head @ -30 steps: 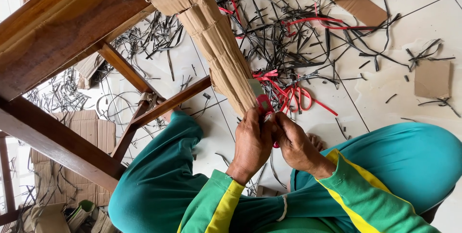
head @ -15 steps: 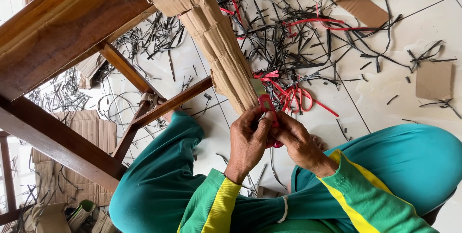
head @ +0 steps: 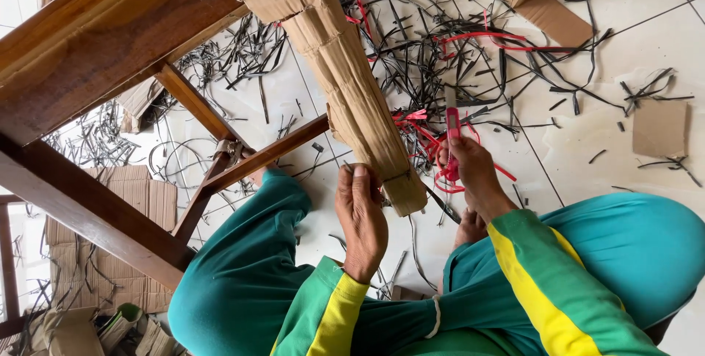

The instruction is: Wrapping a wooden chair leg with corrugated cardboard and securing it with plastic ties for protection during transport.

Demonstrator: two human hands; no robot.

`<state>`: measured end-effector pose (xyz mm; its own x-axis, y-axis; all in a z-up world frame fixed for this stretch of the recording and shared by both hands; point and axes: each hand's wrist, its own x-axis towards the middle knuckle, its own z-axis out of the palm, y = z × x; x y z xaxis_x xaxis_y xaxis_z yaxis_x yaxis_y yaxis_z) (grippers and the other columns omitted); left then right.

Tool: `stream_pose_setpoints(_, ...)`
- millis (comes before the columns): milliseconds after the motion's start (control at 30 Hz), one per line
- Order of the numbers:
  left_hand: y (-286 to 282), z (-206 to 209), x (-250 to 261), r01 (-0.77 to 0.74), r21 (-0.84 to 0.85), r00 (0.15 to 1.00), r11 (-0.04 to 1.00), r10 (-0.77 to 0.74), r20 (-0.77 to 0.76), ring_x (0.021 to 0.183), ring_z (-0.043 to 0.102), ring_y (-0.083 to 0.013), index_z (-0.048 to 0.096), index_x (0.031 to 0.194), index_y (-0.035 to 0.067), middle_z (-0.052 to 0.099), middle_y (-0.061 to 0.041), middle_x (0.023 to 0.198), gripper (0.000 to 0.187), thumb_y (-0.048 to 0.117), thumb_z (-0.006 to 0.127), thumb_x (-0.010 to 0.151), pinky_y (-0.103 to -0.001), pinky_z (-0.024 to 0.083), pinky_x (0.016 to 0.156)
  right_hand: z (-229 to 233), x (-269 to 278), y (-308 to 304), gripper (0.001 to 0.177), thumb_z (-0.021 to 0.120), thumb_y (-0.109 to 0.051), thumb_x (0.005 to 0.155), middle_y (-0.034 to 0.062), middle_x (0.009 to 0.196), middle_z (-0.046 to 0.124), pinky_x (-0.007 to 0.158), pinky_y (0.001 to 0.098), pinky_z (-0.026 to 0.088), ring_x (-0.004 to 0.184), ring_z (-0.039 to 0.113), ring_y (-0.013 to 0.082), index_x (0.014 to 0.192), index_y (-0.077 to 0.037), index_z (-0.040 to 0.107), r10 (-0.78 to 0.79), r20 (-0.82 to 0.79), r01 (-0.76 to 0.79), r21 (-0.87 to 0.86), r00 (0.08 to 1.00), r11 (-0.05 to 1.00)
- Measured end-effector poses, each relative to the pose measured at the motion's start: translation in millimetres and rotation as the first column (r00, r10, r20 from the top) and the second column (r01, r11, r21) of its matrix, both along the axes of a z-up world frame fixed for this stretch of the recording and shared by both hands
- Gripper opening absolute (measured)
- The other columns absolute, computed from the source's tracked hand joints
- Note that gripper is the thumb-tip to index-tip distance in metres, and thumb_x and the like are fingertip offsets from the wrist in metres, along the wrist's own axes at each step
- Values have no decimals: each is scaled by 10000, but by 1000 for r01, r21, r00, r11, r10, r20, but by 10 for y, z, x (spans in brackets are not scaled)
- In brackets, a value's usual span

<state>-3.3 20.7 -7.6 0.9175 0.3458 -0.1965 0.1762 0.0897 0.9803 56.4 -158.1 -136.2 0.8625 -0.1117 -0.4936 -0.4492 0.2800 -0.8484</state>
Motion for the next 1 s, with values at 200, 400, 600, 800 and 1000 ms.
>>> stream_pose_setpoints(200,-10,-8,-28,-71,-74,996,995,74,44,576,519,-130,614,905,83,544,-63,722,332,265,428,1111,-262,431,553,-756,-12,-104,319,552,-312,1101,178,1159,670,964,388,491,1078,659,260,1280,-75,670,54,-154,-95,-273,987,957)
stream_pose_setpoints(400,3,141,-10,0,47,993,999,-5,116,742,577,-131,752,1061,45,683,-84,770,302,272,553,1071,-291,522,721,-2137,-14,-369,313,739,-274,874,192,1013,739,887,472,503,1104,678,350,1036,-8,765,-90,-262,-77,-563,961,823)
stream_pose_setpoints(600,309,266,18,7,45,986,999,-15,168,858,583,-159,790,1065,35,589,-78,854,296,275,619,1037,-336,550,844,-2547,-84,-728,413,551,-203,846,216,1033,779,927,451,573,1085,720,358,1068,56,784,102,-552,-523,-692,828,497)
stream_pose_setpoints(800,405,416,35,-3,-335,994,942,38,99,772,681,-208,762,1026,-52,680,-134,786,295,218,644,1010,-358,606,738,-477,317,-149,383,548,-288,1029,227,1106,700,958,486,514,1089,678,384,1187,34,681,-138,305,312,-649,942,694)
stream_pose_setpoints(1000,417,578,-14,63,-207,989,976,-33,142,1089,602,-186,783,1001,18,695,-140,1234,276,258,647,1002,-369,476,1022,1490,-264,531,260,590,-125,953,177,1058,741,844,432,590,942,737,318,1133,-28,751,550,534,-321,-465,642,825)
